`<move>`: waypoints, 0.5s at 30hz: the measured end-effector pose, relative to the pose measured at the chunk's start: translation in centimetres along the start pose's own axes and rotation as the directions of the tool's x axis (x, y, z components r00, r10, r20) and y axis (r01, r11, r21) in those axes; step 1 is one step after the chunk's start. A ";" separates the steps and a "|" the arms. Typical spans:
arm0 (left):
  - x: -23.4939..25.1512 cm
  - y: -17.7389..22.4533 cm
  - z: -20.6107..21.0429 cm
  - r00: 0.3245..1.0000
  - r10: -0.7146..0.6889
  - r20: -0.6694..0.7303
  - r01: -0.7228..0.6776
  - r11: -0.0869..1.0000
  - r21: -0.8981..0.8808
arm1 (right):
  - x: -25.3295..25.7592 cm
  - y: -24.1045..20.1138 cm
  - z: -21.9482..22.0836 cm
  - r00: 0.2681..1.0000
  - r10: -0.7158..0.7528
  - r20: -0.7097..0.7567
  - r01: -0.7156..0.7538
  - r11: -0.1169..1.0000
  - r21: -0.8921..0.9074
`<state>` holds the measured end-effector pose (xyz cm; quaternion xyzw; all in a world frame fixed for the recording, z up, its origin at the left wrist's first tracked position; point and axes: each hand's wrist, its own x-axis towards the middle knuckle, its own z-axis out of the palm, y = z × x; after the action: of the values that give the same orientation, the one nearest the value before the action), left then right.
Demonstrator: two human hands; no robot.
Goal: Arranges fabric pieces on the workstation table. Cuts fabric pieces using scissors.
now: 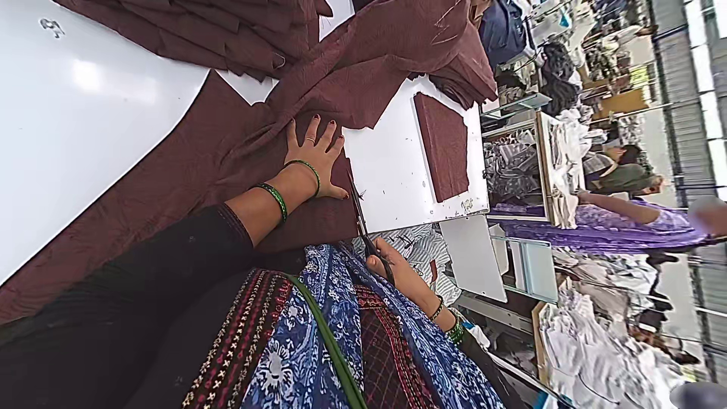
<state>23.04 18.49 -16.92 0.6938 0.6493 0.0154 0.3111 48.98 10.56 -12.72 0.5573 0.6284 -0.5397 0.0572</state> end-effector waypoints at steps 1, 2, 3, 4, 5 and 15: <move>0.0 0.0 0.0 1.000 -0.004 0.000 0.004 1.000 -0.002 | 0.0 0.1 0.2 1.000 -0.019 -0.022 0.020 0.999 0.041; 0.0 0.0 0.0 1.000 -0.005 0.001 0.005 1.000 -0.005 | 0.0 0.2 0.2 0.999 -0.030 -0.030 0.032 0.997 0.067; 0.0 0.0 0.0 1.000 -0.005 0.002 0.005 1.000 -0.007 | -0.1 0.2 0.3 0.999 -0.034 -0.027 0.036 0.996 0.079; 0.1 0.0 0.1 1.000 -0.005 0.002 0.005 1.000 -0.007 | -0.1 0.2 0.2 0.999 -0.031 -0.016 0.033 0.996 0.088; 0.1 0.0 0.1 1.000 -0.004 0.002 0.004 1.000 -0.007 | 0.0 0.1 0.1 1.000 -0.025 0.005 0.024 0.996 0.086; -0.1 0.1 -0.1 0.999 -0.031 0.009 0.031 0.999 -0.015 | 1.3 -0.6 -0.3 0.998 -0.058 0.025 0.051 0.975 0.216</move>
<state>23.12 18.43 -16.77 0.6813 0.6584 0.0126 0.3196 48.20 11.70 -13.12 0.5343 0.5804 -0.6145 -0.0088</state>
